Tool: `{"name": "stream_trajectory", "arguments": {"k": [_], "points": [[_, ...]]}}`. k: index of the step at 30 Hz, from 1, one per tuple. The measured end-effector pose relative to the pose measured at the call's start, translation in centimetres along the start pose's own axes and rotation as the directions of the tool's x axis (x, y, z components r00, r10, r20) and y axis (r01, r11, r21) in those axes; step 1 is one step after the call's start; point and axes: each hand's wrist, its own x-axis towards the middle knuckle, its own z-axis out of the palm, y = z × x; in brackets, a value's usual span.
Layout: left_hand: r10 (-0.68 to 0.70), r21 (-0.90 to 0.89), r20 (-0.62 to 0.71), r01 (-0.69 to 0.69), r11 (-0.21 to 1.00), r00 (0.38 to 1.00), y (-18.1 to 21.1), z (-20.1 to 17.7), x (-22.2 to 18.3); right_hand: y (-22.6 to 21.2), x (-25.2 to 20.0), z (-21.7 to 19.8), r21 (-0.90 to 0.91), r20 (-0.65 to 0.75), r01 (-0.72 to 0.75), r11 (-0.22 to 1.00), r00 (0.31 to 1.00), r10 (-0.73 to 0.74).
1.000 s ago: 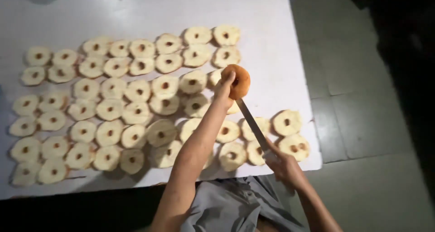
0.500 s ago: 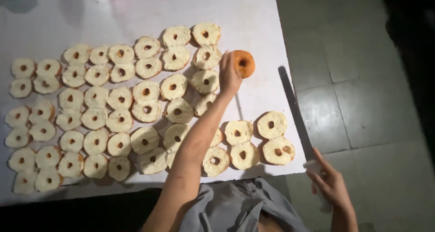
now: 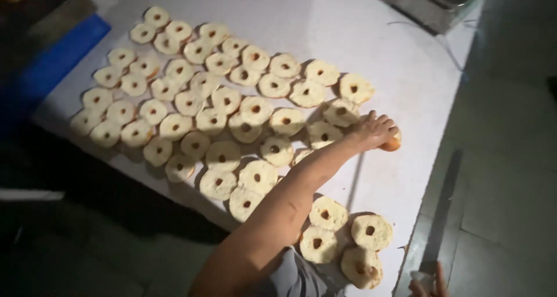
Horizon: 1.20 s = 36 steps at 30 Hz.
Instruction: The person slices donuts in half horizontally using a long knife, one donut at a time, holding each donut in one hand while cutting with the other. The sliced halves are placed back on the table in rows, and whole donuts are taken from a nearby metal tray.
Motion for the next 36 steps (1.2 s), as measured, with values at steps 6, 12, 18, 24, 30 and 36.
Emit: {"name": "stream_trajectory", "arguments": {"k": [6, 12, 18, 24, 30, 36], "points": [[0.019, -0.207, 0.117, 0.005, 0.978, 0.993, 1.3, -4.8, -2.7, -14.2, -2.2, 1.7, 0.165, 0.085, 0.079, 0.983, 0.992, -0.094], [-0.027, -0.286, 0.269, 0.106, 0.952, 0.963, 3.0, 3.2, -2.4, -12.8, -1.1, 1.7, 0.231, 0.118, 0.078, 0.97, 0.987, -0.108], [-0.206, -0.166, 0.088, 0.218, 0.962, 0.975, 3.9, 3.8, -3.7, -26.3, -9.6, 1.6, 0.263, 0.066, -0.062, 0.963, 0.997, 0.046], [-0.19, -0.362, 0.102, 0.214, 0.907, 0.977, 3.5, 3.5, -0.5, -26.6, -11.5, 1.3, 0.303, -0.039, -0.028, 0.953, 0.998, 0.042], [-0.243, -0.231, 0.148, 0.272, 0.934, 0.959, 0.5, 2.4, 2.9, -26.6, -12.4, 0.9, 0.309, -0.064, -0.055, 0.949, 0.995, 0.078], [-0.296, -0.463, -0.477, 0.05, 0.885, 0.828, 0.0, 1.9, -1.1, -28.1, -12.9, 1.5, 0.187, -0.078, -0.02, 0.982, 0.996, 0.035]]}}
